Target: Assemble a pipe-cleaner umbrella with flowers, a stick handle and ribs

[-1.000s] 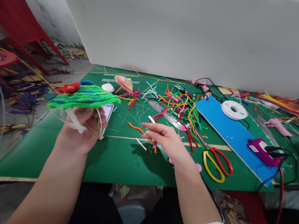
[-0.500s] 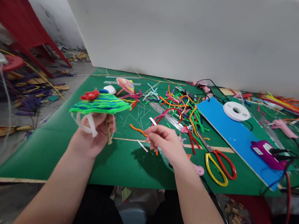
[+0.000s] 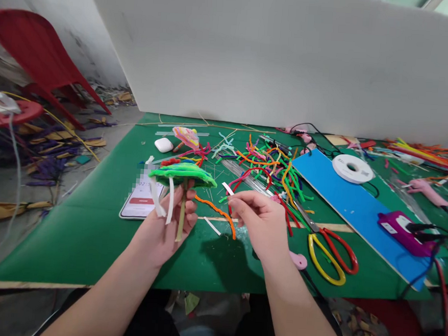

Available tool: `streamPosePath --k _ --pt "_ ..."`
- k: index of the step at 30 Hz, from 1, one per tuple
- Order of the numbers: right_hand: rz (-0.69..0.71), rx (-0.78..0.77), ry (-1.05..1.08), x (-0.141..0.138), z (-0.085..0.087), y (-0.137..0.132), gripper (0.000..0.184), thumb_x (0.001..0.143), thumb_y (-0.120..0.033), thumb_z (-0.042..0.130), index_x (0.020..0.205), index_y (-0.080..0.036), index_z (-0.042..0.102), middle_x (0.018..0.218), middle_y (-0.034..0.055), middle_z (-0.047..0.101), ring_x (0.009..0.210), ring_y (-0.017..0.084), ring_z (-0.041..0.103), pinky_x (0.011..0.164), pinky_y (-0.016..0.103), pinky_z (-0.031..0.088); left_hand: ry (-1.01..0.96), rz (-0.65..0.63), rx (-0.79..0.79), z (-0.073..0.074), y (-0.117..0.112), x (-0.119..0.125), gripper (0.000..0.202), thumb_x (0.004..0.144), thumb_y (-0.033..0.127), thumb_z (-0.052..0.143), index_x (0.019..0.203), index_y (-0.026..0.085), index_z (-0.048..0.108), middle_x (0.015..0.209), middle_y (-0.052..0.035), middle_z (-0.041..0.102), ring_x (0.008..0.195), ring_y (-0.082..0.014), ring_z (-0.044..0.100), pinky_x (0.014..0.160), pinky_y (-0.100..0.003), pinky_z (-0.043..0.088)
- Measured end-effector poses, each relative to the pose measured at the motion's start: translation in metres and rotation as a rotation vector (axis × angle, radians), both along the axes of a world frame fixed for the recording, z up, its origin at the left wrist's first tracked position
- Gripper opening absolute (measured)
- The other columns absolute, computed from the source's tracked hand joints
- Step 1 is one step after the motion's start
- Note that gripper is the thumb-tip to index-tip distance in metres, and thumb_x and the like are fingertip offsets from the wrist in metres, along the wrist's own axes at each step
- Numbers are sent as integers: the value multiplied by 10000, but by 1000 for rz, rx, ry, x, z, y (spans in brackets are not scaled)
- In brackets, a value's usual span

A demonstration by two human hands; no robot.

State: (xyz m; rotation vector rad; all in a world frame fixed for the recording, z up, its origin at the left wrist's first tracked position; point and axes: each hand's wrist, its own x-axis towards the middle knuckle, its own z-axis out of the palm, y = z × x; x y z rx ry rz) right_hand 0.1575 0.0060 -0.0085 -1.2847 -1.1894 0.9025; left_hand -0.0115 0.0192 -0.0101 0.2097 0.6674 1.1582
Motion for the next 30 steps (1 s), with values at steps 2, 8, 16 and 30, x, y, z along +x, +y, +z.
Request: streamPosePath --k 2,8,16,30 --pt "-16 35 -31 1 4 -3 82 750 -260 649 780 -212 709 548 -27 615 448 79 537 415 184 457 -4 1 -14 0 -1 2 142 733 169 659 869 165 620 669 32 628 531 -62 604 455 -137 499" --pt "-52 83 -85 -1 15 -13 110 769 -238 644 860 -262 702 677 -18 693 597 103 646 497 174 519 -10 7 -95 0 -7 9 145 720 175 675 855 176 624 690 31 648 544 -65 614 475 -141 510" --pt "-183 197 -188 -10 16 -18 50 754 -249 663 803 -242 663 720 -18 695 666 134 673 587 225 548 0 -13 -102 3 -18 19 57 745 160 646 801 166 638 693 19 660 550 -69 619 503 -158 532" --pt "-236 364 -406 -15 15 -25 63 772 -183 624 736 -226 596 678 -20 622 617 116 585 556 243 494 -12 -55 34 0 -26 29 214 624 231 766 781 185 628 711 27 652 551 -60 597 500 -138 502"
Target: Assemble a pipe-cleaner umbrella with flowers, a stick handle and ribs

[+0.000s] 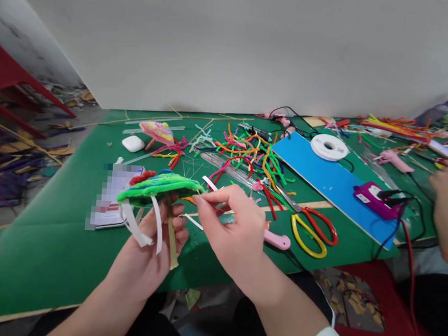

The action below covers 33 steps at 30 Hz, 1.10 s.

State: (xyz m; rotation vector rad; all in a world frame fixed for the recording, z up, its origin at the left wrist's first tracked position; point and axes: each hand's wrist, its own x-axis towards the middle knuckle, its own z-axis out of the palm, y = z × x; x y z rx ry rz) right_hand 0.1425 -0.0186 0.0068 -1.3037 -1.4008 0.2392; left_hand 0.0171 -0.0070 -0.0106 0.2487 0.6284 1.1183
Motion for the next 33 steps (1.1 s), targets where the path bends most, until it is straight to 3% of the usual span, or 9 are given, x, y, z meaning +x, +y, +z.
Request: streamPosePath --k 8,18,25,33 --pt "26 -6 -76 1 3 1 58 783 -176 611 770 -231 595 704 -31 639 613 97 591 566 217 501 32 12 -8 -1 1 0 218 613 225 771 770 196 623 697 33 634 552 -59 590 512 -140 490" --pt "-76 72 -205 3 2 -1 94 782 -185 619 842 -255 634 755 -14 685 637 132 627 606 259 526 86 26 1 0 0 0 210 612 253 769 743 188 618 686 29 628 544 -63 585 507 -146 494" --pt "-5 86 -150 10 -3 -3 345 822 -110 527 1111 -287 591 838 0 712 649 151 661 600 281 551 14 -15 -57 1 -2 -2 213 639 216 753 805 184 624 686 33 625 545 -56 586 479 -135 480" --pt "-16 284 -329 7 -3 5 301 749 -69 596 992 -244 636 846 13 697 771 159 639 724 297 531 13 2 -47 0 -1 -2 195 641 195 749 787 181 620 692 29 628 553 -64 594 474 -137 485"
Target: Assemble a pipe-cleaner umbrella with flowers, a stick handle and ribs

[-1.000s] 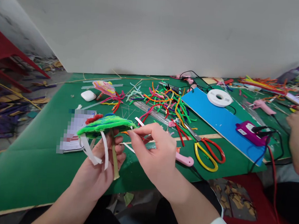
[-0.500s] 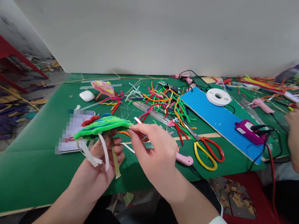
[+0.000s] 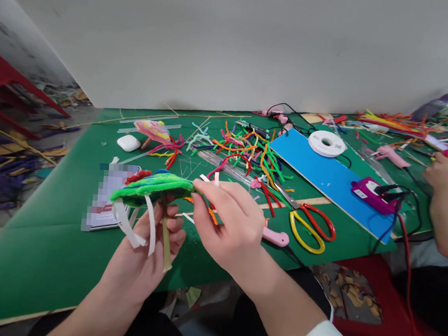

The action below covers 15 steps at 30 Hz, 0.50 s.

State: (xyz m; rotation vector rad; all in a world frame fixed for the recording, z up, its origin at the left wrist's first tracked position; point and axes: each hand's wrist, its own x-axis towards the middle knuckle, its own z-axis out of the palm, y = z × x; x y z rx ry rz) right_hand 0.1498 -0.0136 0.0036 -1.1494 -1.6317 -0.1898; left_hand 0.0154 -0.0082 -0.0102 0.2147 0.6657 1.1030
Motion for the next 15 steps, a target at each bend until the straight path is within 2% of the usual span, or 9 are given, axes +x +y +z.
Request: streamPosePath --k 10,15 --pt "-36 61 -35 0 -3 2 258 712 -37 632 933 -170 626 788 49 664 732 151 607 674 292 529 39 39 40 -1 -5 5 197 636 207 757 786 182 631 730 18 637 587 -59 598 547 -135 506" --pt "-62 60 -49 -1 -3 3 226 719 -41 618 912 -160 619 770 56 658 726 149 596 658 294 522 47 22 57 0 -5 6 184 634 233 761 749 166 635 701 13 630 581 -64 595 532 -134 501"
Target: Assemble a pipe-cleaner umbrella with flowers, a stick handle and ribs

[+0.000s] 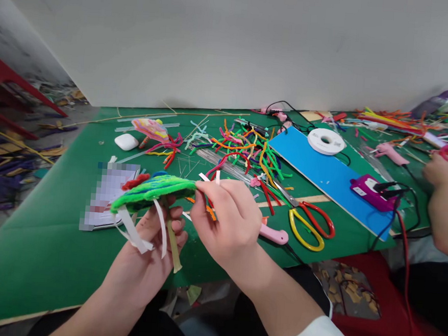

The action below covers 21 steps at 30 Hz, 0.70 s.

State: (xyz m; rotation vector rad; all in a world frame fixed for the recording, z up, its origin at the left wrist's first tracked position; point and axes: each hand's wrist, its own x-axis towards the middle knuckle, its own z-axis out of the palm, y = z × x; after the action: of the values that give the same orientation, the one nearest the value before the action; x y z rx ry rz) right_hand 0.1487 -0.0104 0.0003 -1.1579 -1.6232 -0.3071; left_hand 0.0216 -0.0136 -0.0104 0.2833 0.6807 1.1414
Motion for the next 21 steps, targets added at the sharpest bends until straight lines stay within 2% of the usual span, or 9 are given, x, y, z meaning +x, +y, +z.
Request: streamPosePath --k 9,21 --pt "-26 -4 10 -2 0 -1 208 733 -46 589 894 -175 611 741 38 647 704 138 596 639 280 515 4 -9 -37 -1 -1 0 228 611 244 777 778 178 637 718 16 639 579 -67 603 521 -134 497" --pt "-39 -5 6 -2 0 -1 208 714 -33 595 874 -164 615 736 35 650 697 132 597 643 263 507 -8 -30 -10 -2 -2 0 177 639 227 758 761 173 640 705 16 631 586 -60 598 531 -131 501"
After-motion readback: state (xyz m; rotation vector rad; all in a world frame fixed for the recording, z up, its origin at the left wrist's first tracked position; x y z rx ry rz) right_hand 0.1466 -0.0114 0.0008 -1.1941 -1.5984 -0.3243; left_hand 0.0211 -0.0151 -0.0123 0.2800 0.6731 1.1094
